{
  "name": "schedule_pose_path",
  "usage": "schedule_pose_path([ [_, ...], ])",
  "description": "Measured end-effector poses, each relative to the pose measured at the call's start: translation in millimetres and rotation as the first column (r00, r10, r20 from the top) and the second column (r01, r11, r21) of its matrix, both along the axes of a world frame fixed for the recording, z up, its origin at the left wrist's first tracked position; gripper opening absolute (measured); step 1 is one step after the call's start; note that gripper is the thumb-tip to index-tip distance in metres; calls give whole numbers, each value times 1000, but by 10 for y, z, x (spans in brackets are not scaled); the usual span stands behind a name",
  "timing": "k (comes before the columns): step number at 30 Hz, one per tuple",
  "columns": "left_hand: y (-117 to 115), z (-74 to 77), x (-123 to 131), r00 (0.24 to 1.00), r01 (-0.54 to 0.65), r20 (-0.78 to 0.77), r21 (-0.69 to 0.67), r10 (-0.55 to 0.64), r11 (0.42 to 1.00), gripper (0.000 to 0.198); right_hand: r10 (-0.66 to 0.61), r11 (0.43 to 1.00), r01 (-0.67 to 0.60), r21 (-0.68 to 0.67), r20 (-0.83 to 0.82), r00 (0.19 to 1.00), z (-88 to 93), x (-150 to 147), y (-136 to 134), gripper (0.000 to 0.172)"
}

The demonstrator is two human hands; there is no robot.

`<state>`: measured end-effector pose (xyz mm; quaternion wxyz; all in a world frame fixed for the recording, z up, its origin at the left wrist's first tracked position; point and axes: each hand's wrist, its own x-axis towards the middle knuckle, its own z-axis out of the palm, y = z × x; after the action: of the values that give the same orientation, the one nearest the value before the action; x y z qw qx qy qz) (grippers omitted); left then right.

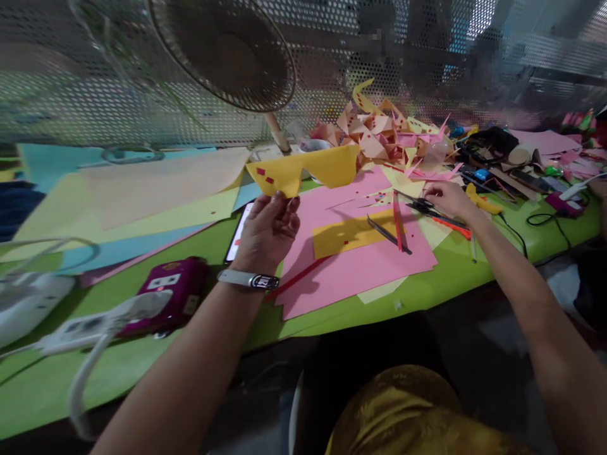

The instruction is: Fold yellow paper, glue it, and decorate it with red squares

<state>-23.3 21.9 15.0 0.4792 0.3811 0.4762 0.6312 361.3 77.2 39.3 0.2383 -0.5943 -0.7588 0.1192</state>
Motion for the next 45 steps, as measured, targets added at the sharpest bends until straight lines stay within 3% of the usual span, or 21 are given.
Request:
schedule_pose_path([
  [6, 24, 2, 19, 957, 19, 290, -15, -14, 1000, 18, -74, 995, 65, 75, 137, 988, 152, -80, -245, 17],
  [8, 36, 21, 56, 911, -32, 410, -41, 46, 999, 20, 72, 997, -75, 8, 165, 984, 214, -108, -334, 20],
  [11, 38, 55, 111, 862, -62, 500, -52, 80, 997, 23, 352, 936, -348, -51, 170, 920, 261, -207, -453, 29],
  [13, 27, 79, 137, 860, -64, 503, -52, 82, 997, 24, 426, 905, -424, -49, 158, 891, 242, -325, -511, 29],
  [17, 1, 114, 160, 859, -78, 499, -95, 115, 992, 29, 433, 901, -418, -111, 218, 875, 89, -631, -576, 21],
  [21, -10, 114, 163, 859, -78, 496, -114, 125, 990, 32, 367, 930, -349, -113, 319, 874, -73, -871, -599, 26],
  [24, -6, 97, 153, 854, -76, 506, -117, 125, 990, 33, 351, 937, -331, -115, 315, 882, -101, -925, -578, 12],
  [26, 0, 85, 143, 850, -83, 511, -113, 129, 990, 32, 341, 938, -319, -135, 199, 919, -77, -898, -546, 6],
  [29, 11, 75, 134, 858, -89, 498, -100, 127, 991, 30, 315, 914, -354, -196, -207, 926, -20, -801, -496, 14],
  [33, 10, 79, 145, 863, -88, 490, -99, 126, 991, 31, 243, 878, -458, -142, -693, 679, 14, -673, -461, 24],
  [35, 7, 84, 150, 853, -93, 503, -110, 136, 990, 31, 196, 881, -460, -115, -795, 574, 10, -629, -451, 25],
  [37, 8, 84, 149, 846, -94, 514, -112, 139, 989, 31, 170, 867, -477, -142, -815, 554, 1, -600, -443, 27],
  [39, 14, 77, 142, 846, -92, 516, -102, 132, 990, 31, 201, 809, -533, -249, -734, 649, -10, -590, -443, 27],
  [41, 22, 65, 132, 852, -82, 510, -89, 116, 993, 31, 290, 770, -516, -374, -516, 806, -18, -607, -458, 23],
  [43, 28, 54, 125, 857, -69, 505, -83, 102, 994, 31, 364, 817, -410, -406, -187, 912, -15, -648, -488, 16],
  [45, 29, 50, 125, 855, -70, 509, -88, 105, 994, 30, 375, 882, -315, -350, 117, 919, 4, -698, -528, 13],
])
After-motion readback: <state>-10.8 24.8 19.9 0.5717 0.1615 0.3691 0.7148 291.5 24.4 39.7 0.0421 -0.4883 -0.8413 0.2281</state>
